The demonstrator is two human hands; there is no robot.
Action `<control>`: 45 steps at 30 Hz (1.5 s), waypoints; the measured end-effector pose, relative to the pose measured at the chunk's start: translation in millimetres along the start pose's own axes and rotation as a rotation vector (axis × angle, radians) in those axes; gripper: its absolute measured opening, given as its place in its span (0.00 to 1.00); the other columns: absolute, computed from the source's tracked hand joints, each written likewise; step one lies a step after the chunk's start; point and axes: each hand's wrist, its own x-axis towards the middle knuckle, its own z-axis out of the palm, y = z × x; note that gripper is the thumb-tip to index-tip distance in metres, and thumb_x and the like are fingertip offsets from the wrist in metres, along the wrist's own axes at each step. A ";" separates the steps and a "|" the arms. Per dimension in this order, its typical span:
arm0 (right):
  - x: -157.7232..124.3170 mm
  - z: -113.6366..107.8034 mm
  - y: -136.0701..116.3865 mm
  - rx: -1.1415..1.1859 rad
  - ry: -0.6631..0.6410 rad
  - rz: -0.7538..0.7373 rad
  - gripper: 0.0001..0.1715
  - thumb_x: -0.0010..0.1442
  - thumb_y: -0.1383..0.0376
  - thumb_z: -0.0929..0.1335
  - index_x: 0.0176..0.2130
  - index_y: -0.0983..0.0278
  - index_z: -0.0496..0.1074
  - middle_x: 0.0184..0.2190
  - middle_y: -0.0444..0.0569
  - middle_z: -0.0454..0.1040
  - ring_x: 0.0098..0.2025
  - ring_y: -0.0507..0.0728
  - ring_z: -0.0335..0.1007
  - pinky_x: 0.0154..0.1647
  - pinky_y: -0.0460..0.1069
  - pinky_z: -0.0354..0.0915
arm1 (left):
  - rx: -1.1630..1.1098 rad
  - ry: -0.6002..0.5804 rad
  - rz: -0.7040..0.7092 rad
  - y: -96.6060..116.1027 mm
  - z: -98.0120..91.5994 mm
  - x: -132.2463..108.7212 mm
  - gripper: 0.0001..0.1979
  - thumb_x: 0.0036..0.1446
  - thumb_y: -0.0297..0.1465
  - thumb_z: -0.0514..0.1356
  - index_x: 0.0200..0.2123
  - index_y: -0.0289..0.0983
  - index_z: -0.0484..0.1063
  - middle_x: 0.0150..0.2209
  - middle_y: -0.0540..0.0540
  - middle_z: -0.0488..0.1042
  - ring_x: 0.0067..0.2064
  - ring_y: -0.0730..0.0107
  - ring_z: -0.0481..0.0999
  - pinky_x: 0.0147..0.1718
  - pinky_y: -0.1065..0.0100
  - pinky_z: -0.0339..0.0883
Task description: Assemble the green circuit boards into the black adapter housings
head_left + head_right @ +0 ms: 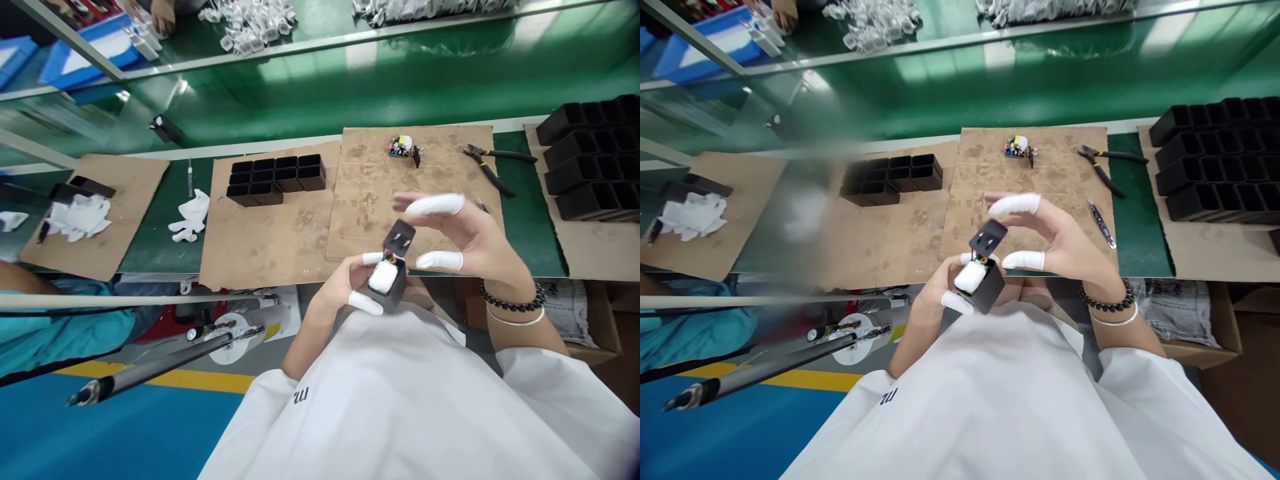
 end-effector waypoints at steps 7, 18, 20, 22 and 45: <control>6.1 7.4 18.4 0.262 -0.116 0.192 0.17 0.55 0.64 0.80 0.46 0.60 0.81 0.46 0.49 0.85 0.52 0.60 0.82 0.54 0.52 0.77 | -0.135 0.026 -0.117 1.0 7.9 2.4 0.42 0.20 0.33 0.84 0.47 0.37 0.83 0.49 0.38 0.83 0.58 0.42 0.78 0.59 0.54 0.70; 4.4 6.8 30.2 0.479 0.014 0.351 0.18 0.47 0.65 0.83 0.33 0.60 0.75 0.34 0.45 0.83 0.36 0.55 0.82 0.42 0.50 0.77 | -0.228 0.075 -0.140 5.5 7.4 6.4 0.41 0.18 0.30 0.83 0.45 0.37 0.83 0.44 0.41 0.85 0.53 0.43 0.81 0.52 0.57 0.73; 3.8 7.7 32.3 0.498 0.027 0.344 0.18 0.46 0.66 0.83 0.33 0.60 0.75 0.35 0.44 0.83 0.39 0.56 0.82 0.44 0.50 0.77 | -0.205 0.139 -0.121 4.6 6.2 7.8 0.42 0.18 0.29 0.83 0.45 0.38 0.83 0.45 0.41 0.85 0.54 0.45 0.80 0.54 0.57 0.72; 3.9 9.4 38.6 0.520 0.014 0.339 0.16 0.46 0.66 0.83 0.32 0.60 0.77 0.34 0.44 0.83 0.38 0.55 0.82 0.42 0.48 0.77 | -0.187 0.133 -0.117 4.2 5.7 9.6 0.41 0.18 0.28 0.82 0.45 0.38 0.84 0.46 0.41 0.85 0.56 0.45 0.80 0.56 0.57 0.71; -11.8 64.1 60.7 -1.006 0.432 -0.095 0.09 0.68 0.65 0.70 0.39 0.62 0.82 0.38 0.53 0.83 0.38 0.60 0.77 0.37 0.54 0.74 | 1.015 0.786 0.213 -56.2 11.0 46.3 0.29 0.52 0.28 0.69 0.58 0.40 0.71 0.53 0.40 0.81 0.55 0.54 0.80 0.67 0.44 0.55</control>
